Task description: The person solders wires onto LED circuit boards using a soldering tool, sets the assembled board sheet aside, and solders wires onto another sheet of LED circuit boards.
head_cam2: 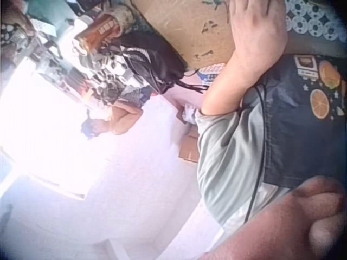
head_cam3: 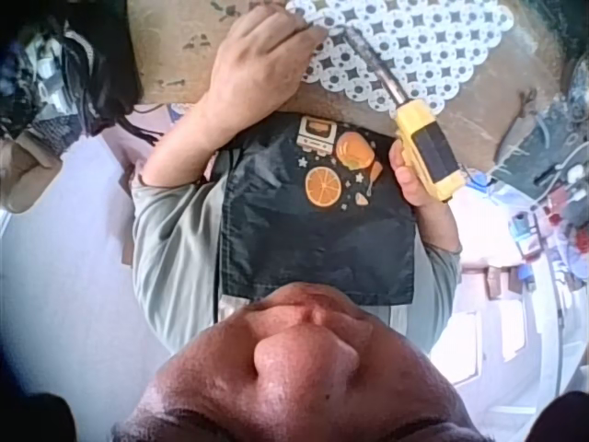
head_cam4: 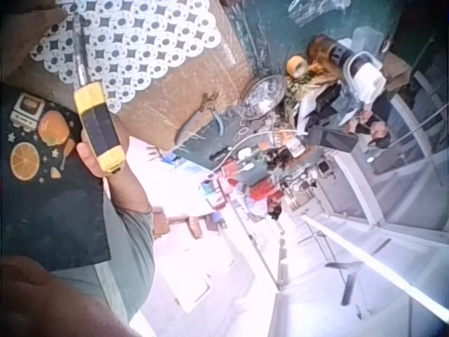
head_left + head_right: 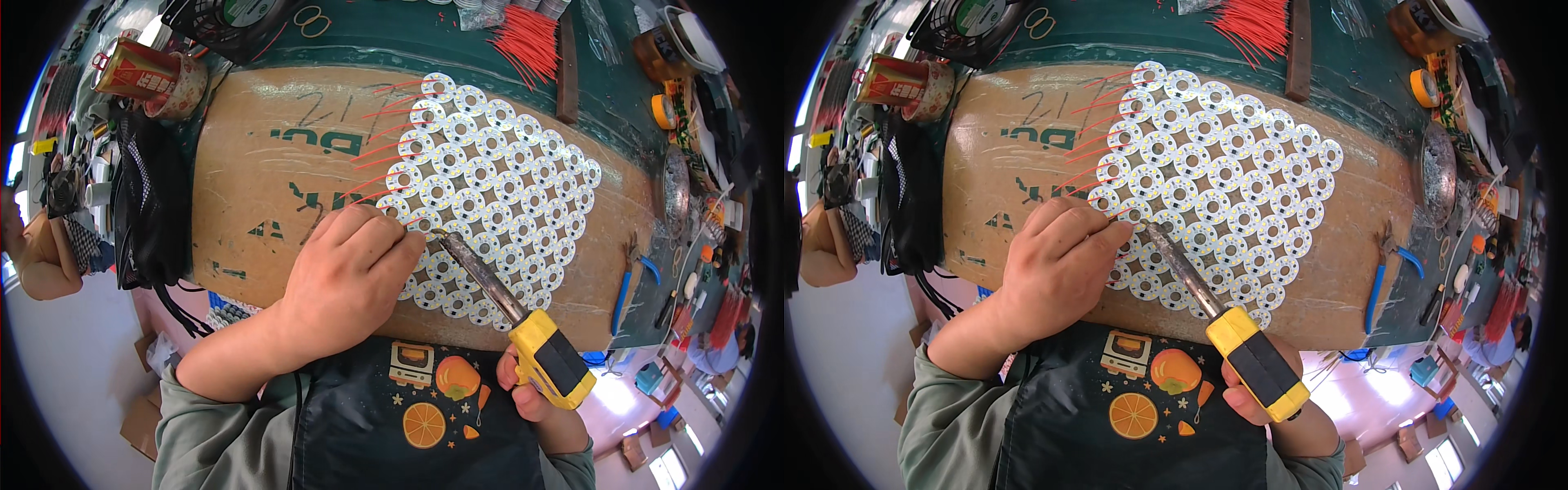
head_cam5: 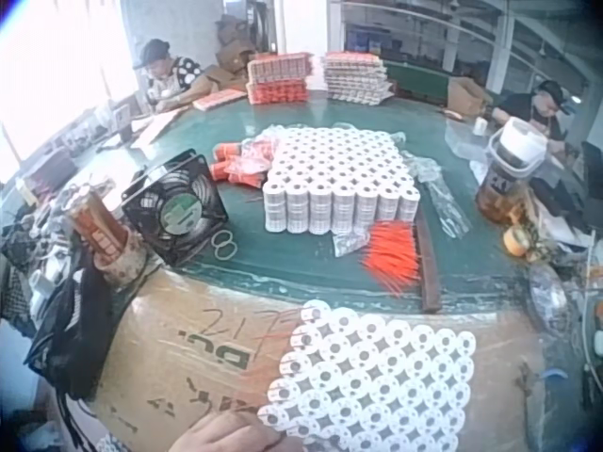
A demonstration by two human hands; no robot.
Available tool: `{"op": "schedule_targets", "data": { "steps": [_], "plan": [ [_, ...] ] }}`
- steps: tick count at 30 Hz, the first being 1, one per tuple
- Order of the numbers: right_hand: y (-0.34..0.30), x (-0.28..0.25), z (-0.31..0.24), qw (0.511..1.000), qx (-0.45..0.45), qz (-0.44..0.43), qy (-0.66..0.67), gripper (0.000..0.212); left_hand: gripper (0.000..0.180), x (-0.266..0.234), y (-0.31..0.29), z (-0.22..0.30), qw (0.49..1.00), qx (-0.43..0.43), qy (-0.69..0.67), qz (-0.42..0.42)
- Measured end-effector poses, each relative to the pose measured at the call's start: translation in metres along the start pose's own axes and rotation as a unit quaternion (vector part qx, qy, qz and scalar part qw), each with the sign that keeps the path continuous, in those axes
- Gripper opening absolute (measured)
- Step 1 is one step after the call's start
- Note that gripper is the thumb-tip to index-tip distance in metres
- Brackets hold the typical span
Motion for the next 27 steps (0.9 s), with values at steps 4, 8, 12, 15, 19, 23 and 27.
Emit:
{"op": "schedule_targets", "data": {
  "steps": [4,8,12,15,19,23,27],
  "plan": [
    [-0.005,-0.002,0.008,0.999,0.004,-0.023,-0.032,0.026,0.035,0.000,-0.001,0.000,1.000,-0.001,0.000,-0.001],
    [-0.006,-0.002,0.008,0.998,-0.003,-0.030,-0.062,0.025,0.035,0.000,0.000,0.001,1.000,-0.002,0.006,-0.008],
    [-0.005,-0.004,0.009,0.998,-0.004,-0.029,-0.053,0.026,0.035,0.002,-0.001,-0.001,1.000,0.001,0.005,-0.007],
    [0.002,0.002,0.001,1.000,0.001,-0.024,0.004,0.027,0.035,0.003,-0.001,-0.001,1.000,0.001,0.008,-0.006],
    [-0.010,-0.007,0.009,0.997,0.055,0.005,0.055,0.088,0.034,0.001,0.002,0.000,1.000,0.002,0.009,-0.013],
    [0.004,-0.018,-0.008,0.989,0.013,0.103,0.103,0.089,0.028,-0.003,0.013,0.003,0.998,-0.016,0.025,-0.051],
    [0.024,-0.036,-0.020,0.977,-0.123,0.129,0.116,0.079,0.023,-0.018,0.054,0.003,0.997,0.022,0.063,-0.033]
  ]
}}
Point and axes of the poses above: each hand's wrist, its own y-axis towards the middle knuckle, its own x-axis out of the palm, z = x × y, the point moved 8 cm from there along y, towards the middle knuckle, and after that the axes turned 7 degrees about -x, right-handed, at the moved point
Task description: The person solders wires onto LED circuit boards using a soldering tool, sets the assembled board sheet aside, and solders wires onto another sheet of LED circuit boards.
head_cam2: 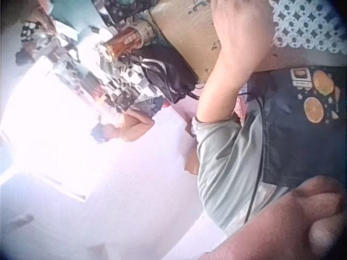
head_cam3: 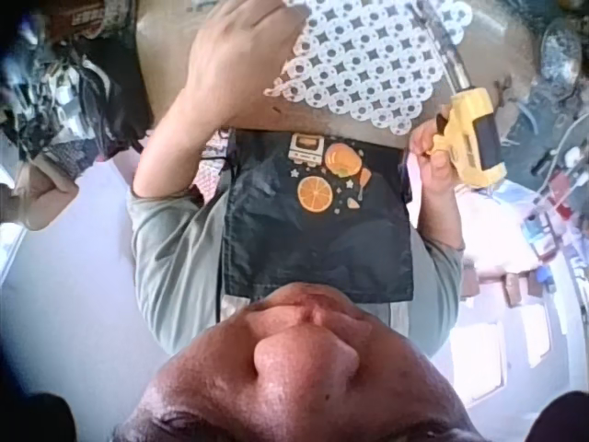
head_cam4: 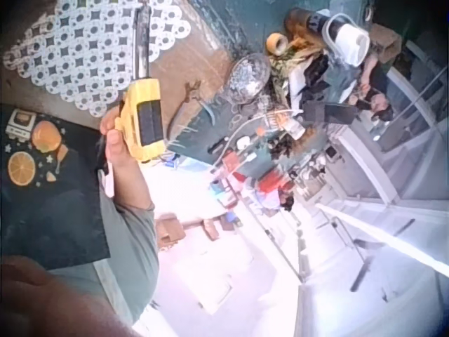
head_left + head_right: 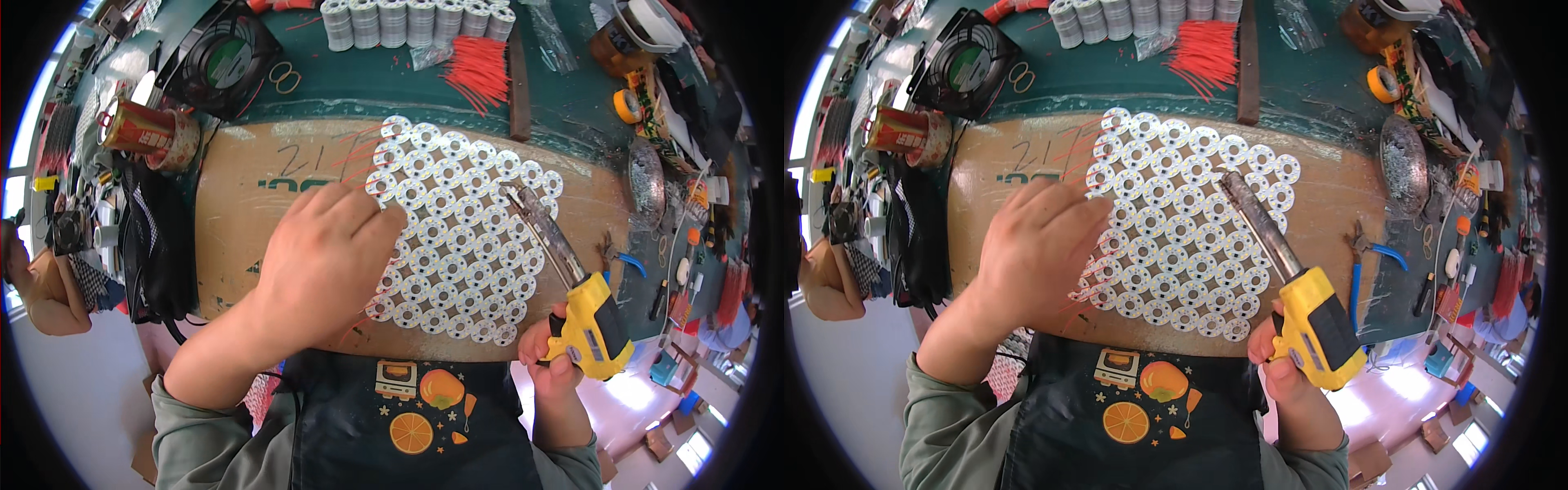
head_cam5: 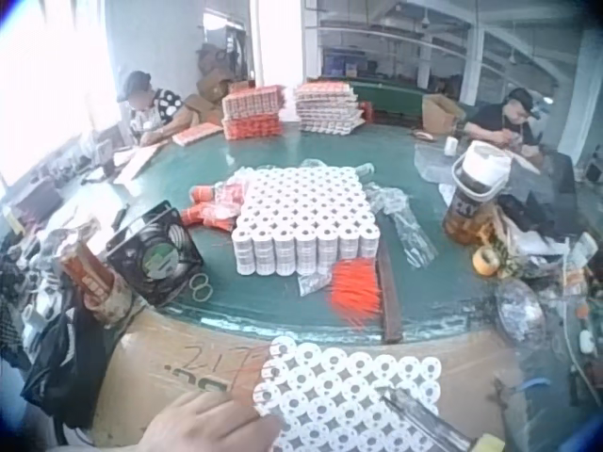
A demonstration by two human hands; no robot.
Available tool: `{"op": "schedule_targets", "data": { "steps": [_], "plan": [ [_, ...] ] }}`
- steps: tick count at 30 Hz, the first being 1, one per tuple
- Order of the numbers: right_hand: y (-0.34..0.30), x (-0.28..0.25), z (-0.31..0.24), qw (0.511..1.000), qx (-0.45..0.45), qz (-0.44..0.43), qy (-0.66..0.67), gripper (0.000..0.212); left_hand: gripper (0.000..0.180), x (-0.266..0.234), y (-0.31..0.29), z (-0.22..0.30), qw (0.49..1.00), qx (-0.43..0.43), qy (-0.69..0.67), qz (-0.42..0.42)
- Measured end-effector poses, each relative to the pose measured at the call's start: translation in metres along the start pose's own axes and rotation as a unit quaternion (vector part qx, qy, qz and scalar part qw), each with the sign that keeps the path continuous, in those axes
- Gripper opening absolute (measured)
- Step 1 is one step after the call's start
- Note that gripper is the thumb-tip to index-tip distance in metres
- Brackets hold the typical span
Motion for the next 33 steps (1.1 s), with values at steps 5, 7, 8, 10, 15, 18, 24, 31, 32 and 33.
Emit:
{"op": "schedule_targets", "data": {
  "steps": [5,7,8,10,15,18,24,31,32,33],
  "plan": [
    [0.006,-0.005,0.003,0.998,-0.026,0.045,0.040,0.077,0.020,0.018,0.072,-0.010,0.993,0.076,0.087,0.025],
    [0.007,-0.004,0.004,0.998,-0.022,0.040,0.045,0.077,0.020,0.032,0.097,-0.012,0.988,0.089,0.122,0.016],
    [0.007,-0.005,0.004,0.998,-0.021,0.036,0.046,0.077,0.021,0.040,0.109,-0.012,0.984,0.101,0.145,0.024],
    [0.007,-0.005,0.004,0.998,-0.020,0.035,0.047,0.077,0.016,0.051,0.129,-0.009,0.975,0.125,0.180,0.033],
    [0.008,-0.002,0.003,0.998,-0.001,0.035,0.047,0.079,0.009,0.069,0.163,-0.007,0.965,0.137,0.225,-0.011],
    [0.007,-0.007,0.006,0.997,-0.002,0.038,0.060,0.079,0.009,0.077,0.173,-0.002,0.956,0.143,0.253,-0.039],
    [0.006,-0.008,0.009,0.997,0.004,0.037,0.073,0.079,0.010,0.076,0.181,-0.004,0.945,0.157,0.274,-0.088],
    [0.008,-0.006,0.009,0.997,0.008,0.031,0.072,0.081,0.012,0.073,0.194,-0.004,0.951,0.141,0.276,-0.022],
    [0.008,-0.007,0.009,0.997,0.008,0.032,0.072,0.081,0.012,0.074,0.195,-0.003,0.951,0.142,0.275,-0.023],
    [0.008,-0.006,0.009,0.997,0.009,0.032,0.071,0.081,0.012,0.076,0.195,-0.003,0.946,0.144,0.290,-0.027]
  ]
}}
Point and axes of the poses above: each hand's wrist, its own y-axis towards the middle knuckle, its own x-axis out of the palm, z = x × y, the point moved 8 cm from there along y, towards the middle knuckle, and after that the axes turned 7 degrees about -x, right-handed, at the moved point
